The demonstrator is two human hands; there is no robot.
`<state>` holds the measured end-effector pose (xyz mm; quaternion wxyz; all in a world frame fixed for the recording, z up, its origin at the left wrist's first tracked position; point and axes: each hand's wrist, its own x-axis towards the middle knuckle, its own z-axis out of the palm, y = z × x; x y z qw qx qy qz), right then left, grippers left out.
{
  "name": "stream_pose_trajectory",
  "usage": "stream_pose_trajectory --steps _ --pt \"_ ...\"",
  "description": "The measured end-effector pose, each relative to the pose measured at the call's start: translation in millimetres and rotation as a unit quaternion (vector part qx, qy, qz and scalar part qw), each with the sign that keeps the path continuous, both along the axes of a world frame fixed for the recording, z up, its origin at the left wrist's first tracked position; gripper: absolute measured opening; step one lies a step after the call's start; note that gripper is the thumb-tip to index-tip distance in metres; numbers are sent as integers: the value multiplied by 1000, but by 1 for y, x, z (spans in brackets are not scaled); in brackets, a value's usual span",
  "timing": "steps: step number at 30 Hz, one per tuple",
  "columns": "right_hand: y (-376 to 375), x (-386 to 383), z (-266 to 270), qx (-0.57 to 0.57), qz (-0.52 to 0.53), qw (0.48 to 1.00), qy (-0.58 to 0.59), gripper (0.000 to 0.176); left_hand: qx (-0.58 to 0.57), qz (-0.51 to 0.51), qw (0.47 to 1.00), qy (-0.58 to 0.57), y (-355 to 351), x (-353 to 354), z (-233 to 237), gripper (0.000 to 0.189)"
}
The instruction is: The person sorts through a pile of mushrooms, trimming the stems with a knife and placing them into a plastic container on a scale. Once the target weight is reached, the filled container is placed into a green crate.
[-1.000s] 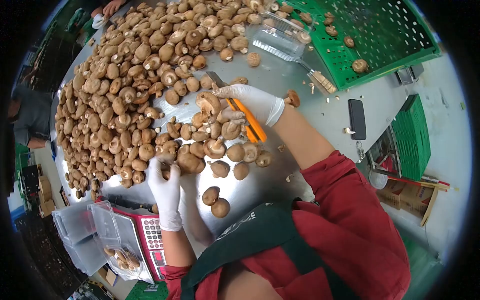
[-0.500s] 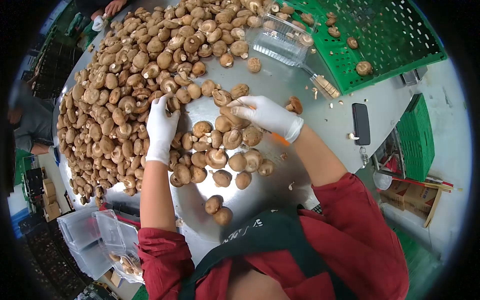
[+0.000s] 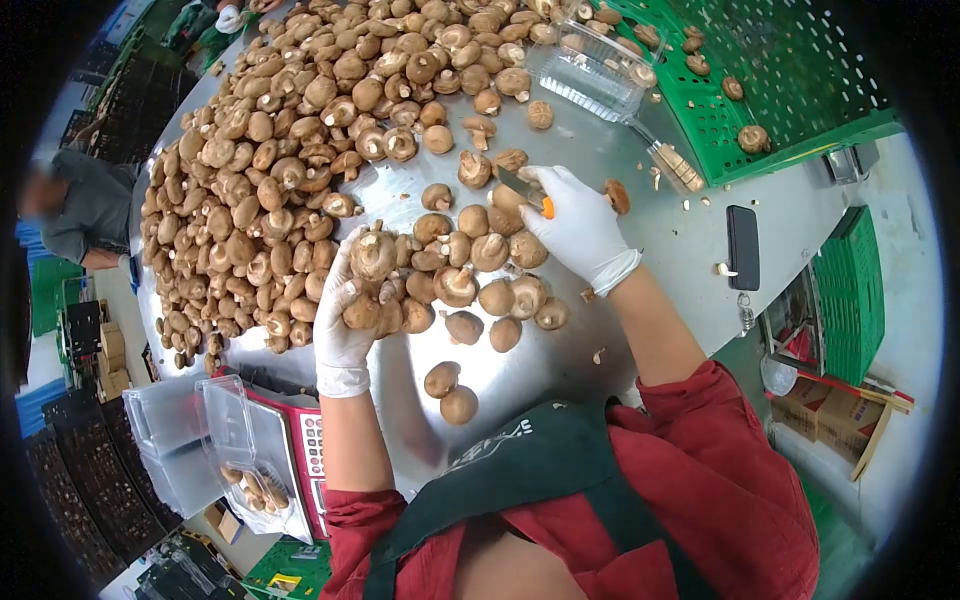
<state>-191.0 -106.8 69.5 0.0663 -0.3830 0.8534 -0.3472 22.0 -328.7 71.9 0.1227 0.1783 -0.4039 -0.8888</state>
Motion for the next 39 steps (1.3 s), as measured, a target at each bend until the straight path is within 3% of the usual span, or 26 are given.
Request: stream_pose_trajectory --steps 4,5,7,14,17,18,19,20,23,24,27,30,34,36,39 --pt "-14 34 21 -64 58 996 -7 44 -21 45 999 -15 19 14 2 75" --pt "-15 43 13 -84 88 991 55 52 -26 44 998 -22 22 17 2 73" --pt "-21 69 39 19 123 992 -34 61 -34 41 998 -37 29 25 1 68" --pt "-34 99 38 36 223 972 -60 76 -50 52 995 -73 62 37 12 47" --pt "-33 93 34 71 190 978 39 67 -50 57 994 -80 71 39 16 43" --pt "-29 82 11 51 116 992 9 63 -54 60 994 -74 74 41 18 40" --pt "-27 63 25 115 36 988 -96 60 -60 61 994 -66 75 43 19 36" --pt "-16 48 9 59 19 998 7 59 -72 80 992 -66 78 46 20 37" --pt "-5 50 17 59 71 995 -44 59 -22 88 991 -102 74 52 12 43" --pt "-7 60 26 74 88 987 -113 62 -3 89 991 -99 75 51 10 42" --pt "-14 97 37 45 164 977 -130 67 -46 82 991 -97 84 46 15 46" --pt "-18 117 24 39 192 970 -143 66 -174 101 973 -110 93 42 26 50" --pt "-19 117 15 23 189 978 -83 66 8 99 992 -80 95 50 36 50" --pt "-19 116 5 -10 188 982 -36 68 3 90 991 -96 94 54 32 50" --pt "-16 118 14 63 192 973 -113 64 -76 88 987 -115 95 51 30 54"
